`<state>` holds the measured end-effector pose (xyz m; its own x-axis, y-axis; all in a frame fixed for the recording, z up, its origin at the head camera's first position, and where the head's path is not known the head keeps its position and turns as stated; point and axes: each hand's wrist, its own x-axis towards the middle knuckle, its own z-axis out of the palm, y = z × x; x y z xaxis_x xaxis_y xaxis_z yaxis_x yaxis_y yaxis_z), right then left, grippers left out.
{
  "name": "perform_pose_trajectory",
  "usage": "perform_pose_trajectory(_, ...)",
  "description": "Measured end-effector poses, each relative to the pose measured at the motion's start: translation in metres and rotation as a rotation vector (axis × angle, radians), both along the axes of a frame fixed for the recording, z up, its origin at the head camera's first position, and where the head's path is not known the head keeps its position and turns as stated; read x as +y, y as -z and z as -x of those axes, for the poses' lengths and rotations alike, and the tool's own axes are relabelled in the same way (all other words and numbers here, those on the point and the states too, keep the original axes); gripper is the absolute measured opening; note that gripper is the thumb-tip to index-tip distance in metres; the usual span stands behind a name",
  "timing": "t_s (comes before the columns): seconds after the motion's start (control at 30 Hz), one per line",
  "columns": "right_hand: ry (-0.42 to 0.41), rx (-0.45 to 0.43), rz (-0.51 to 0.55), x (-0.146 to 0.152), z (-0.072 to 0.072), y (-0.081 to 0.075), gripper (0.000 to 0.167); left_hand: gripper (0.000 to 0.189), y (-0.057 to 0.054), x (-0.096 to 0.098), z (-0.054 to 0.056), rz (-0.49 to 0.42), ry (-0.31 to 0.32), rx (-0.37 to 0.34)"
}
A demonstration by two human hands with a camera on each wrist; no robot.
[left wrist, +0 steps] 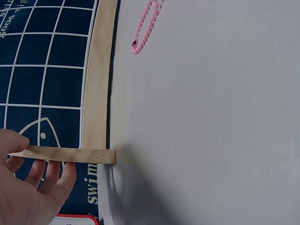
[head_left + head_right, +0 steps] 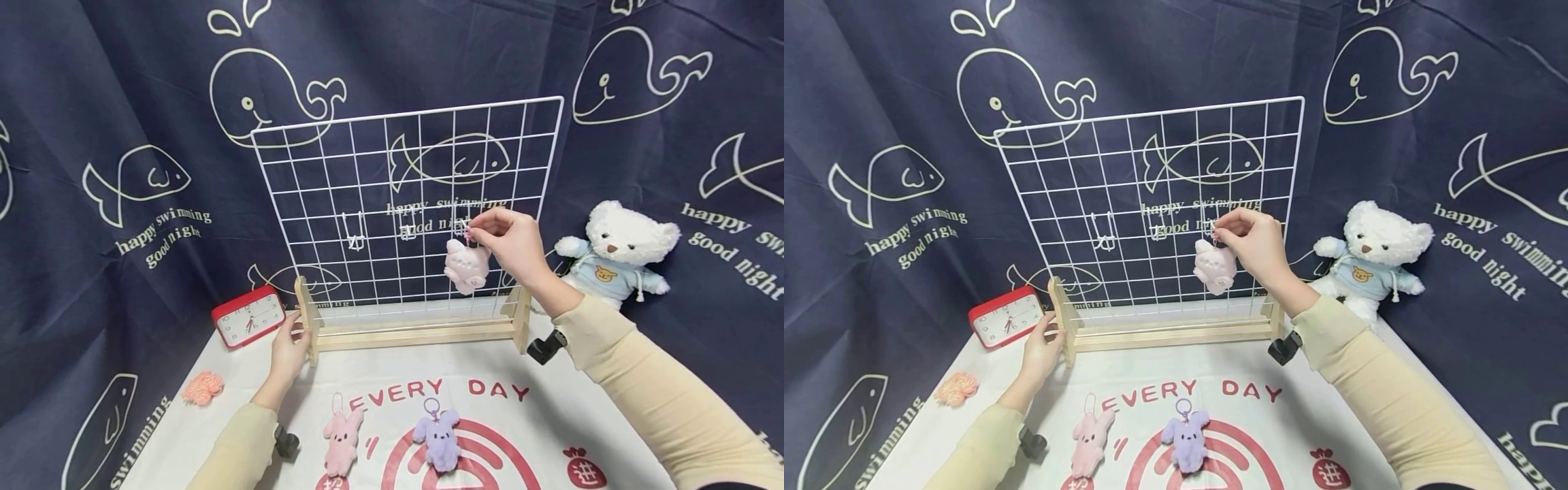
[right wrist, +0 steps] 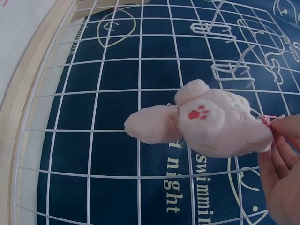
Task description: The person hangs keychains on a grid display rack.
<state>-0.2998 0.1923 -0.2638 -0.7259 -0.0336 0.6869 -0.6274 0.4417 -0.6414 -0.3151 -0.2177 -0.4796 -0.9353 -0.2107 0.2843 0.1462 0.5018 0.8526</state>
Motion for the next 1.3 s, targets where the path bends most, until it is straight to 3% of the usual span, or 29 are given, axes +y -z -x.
perform_pose_trajectory(0.17,0.023,0.016,-0.013,0.007,0.019,0.012,0.007,0.05,0.0,0.0,0.0,0.0,-0.001,-0.002)
perform_pose_trajectory(0.33,0.037,0.016,-0.012,0.012,0.027,0.016,0.009,0.049,0.001,0.001,0.0,-0.005,0.007,0.008)
perform_pose_trajectory(0.87,0.087,0.026,-0.006,0.009,0.044,0.018,0.006,0.049,0.003,0.001,0.0,0.002,0.005,0.011)
perform_pose_trajectory(1.3,0.099,0.05,0.034,0.006,0.049,0.023,0.005,0.05,0.002,-0.001,0.001,0.005,0.004,-0.001)
